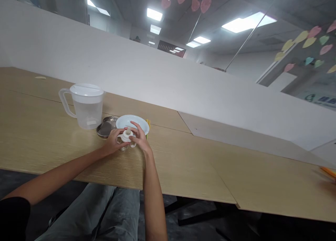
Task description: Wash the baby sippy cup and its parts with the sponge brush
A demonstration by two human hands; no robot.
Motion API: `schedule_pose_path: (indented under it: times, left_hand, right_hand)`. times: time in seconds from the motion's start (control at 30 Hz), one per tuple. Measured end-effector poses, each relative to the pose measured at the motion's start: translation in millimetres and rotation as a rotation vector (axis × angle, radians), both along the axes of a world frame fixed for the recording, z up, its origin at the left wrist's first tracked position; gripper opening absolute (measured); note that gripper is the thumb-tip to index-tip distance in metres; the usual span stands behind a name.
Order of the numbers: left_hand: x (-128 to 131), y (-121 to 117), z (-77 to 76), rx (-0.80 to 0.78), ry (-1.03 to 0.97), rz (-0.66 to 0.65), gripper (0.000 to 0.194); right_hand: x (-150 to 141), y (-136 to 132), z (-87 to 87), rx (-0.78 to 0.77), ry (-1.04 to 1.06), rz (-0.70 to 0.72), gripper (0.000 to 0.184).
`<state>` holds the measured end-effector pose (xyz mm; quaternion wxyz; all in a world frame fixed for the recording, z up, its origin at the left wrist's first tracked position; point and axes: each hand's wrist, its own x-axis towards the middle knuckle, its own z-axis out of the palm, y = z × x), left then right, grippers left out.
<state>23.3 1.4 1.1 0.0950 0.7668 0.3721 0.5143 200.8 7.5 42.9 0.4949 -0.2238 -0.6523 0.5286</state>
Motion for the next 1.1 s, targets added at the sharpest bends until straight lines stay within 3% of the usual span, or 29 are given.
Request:
schedule_pose_path:
  times: [0.23, 0.37, 0.53, 0.77, 0.97, 1.03, 1.1]
  left_hand:
    - [1, 0, -1.2, -0.082, -0.056, 0.022, 0.073]
    - [1, -1, 0.3, -0.106, -0.036, 0.035, 0.073]
    - [1, -3, 4.8, -0.092, -0.015, 0.032, 0.065]
    - [3, -3, 4.5, -0.126, -0.002, 0.068, 0.066]
    - [-17, 5, 12.3, 0.080, 0.136, -0.026, 0.065]
    - [-29, 13, 16.9, 0.139, 0.083, 0.020, 0.053]
    - [-40, 24, 18.7, 0.128, 0.002, 0.146, 0.042]
  right_hand:
    - [0, 2, -0.1, 0.054, -0.055, -0.121, 0.069]
    - [-4, 1, 0.0, 0.097, -0.084, -0.231, 0.064]
    - [-7, -2, 0.7, 0.056, -0.110, -0.162, 0.063]
    - [-11, -2, -3.0, 0.112, -0.154, -0.293, 0.053]
    - [-10, -2, -2.0, 0.076, -0.145, -0.221, 0.065]
    - [-10, -1, -1.7, 0.071, -0.142, -0.223, 0.070]
    - [-10, 1, -1.6, 0.067, -0.116, -0.222, 0.074]
